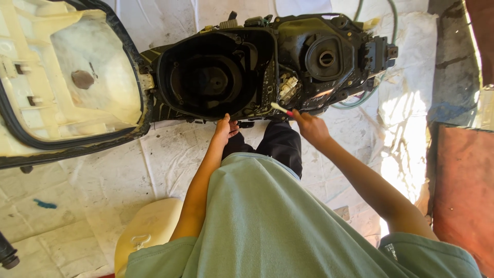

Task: The person scrubs the internal components of a disassembled motorcycle engine casing using a toothbrush. They dip the toothbrush into a green bucket of liquid and continue scrubbing various parts of the engine assembly.

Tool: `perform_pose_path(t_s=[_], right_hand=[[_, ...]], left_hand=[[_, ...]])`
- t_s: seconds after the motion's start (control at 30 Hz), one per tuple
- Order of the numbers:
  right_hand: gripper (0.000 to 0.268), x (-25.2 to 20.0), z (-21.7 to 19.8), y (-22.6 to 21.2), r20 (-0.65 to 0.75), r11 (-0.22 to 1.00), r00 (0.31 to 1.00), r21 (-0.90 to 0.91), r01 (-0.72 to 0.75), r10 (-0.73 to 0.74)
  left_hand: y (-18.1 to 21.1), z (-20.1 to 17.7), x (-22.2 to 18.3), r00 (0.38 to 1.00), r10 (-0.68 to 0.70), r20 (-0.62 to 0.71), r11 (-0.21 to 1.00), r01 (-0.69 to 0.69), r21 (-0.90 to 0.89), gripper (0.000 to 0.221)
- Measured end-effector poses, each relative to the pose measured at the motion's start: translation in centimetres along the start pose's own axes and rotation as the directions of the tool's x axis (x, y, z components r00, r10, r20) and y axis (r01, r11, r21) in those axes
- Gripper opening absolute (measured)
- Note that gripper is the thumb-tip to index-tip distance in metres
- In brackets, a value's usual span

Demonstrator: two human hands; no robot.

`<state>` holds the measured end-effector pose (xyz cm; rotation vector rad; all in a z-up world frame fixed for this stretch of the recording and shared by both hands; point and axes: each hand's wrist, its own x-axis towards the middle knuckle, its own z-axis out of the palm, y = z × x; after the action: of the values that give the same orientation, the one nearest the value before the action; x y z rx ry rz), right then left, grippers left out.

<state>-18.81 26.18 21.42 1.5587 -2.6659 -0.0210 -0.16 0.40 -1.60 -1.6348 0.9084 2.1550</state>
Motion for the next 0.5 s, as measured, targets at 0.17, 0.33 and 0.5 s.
perform_pose_path(t_s=[0.17, 0.33, 0.5], right_hand=[[0.019, 4.1, -1.3, 0.8, -0.033, 0.999, 0.999, -0.015, -0.036, 0.036], [0.022, 8.7, 1.1, 2.9, -0.084, 0.997, 0.994, -0.033, -0.071, 0.068], [0.027, 9.3, 1.3, 2.7, -0.097, 0.996, 0.992, -0.024, -0.087, 0.084]], left_hand=[[0.5, 1.1, -0.4, 0.999, -0.004, -0.054, 0.999, 0.002, -0.042, 0.040], [0.3, 1.6, -0.3, 0.994, -0.007, -0.110, 0.999, 0.002, -0.049, 0.037], [0.1, 1.6, -0.9, 0.992, 0.022, -0.128, 1.000, -0.023, -0.012, 0.042]])
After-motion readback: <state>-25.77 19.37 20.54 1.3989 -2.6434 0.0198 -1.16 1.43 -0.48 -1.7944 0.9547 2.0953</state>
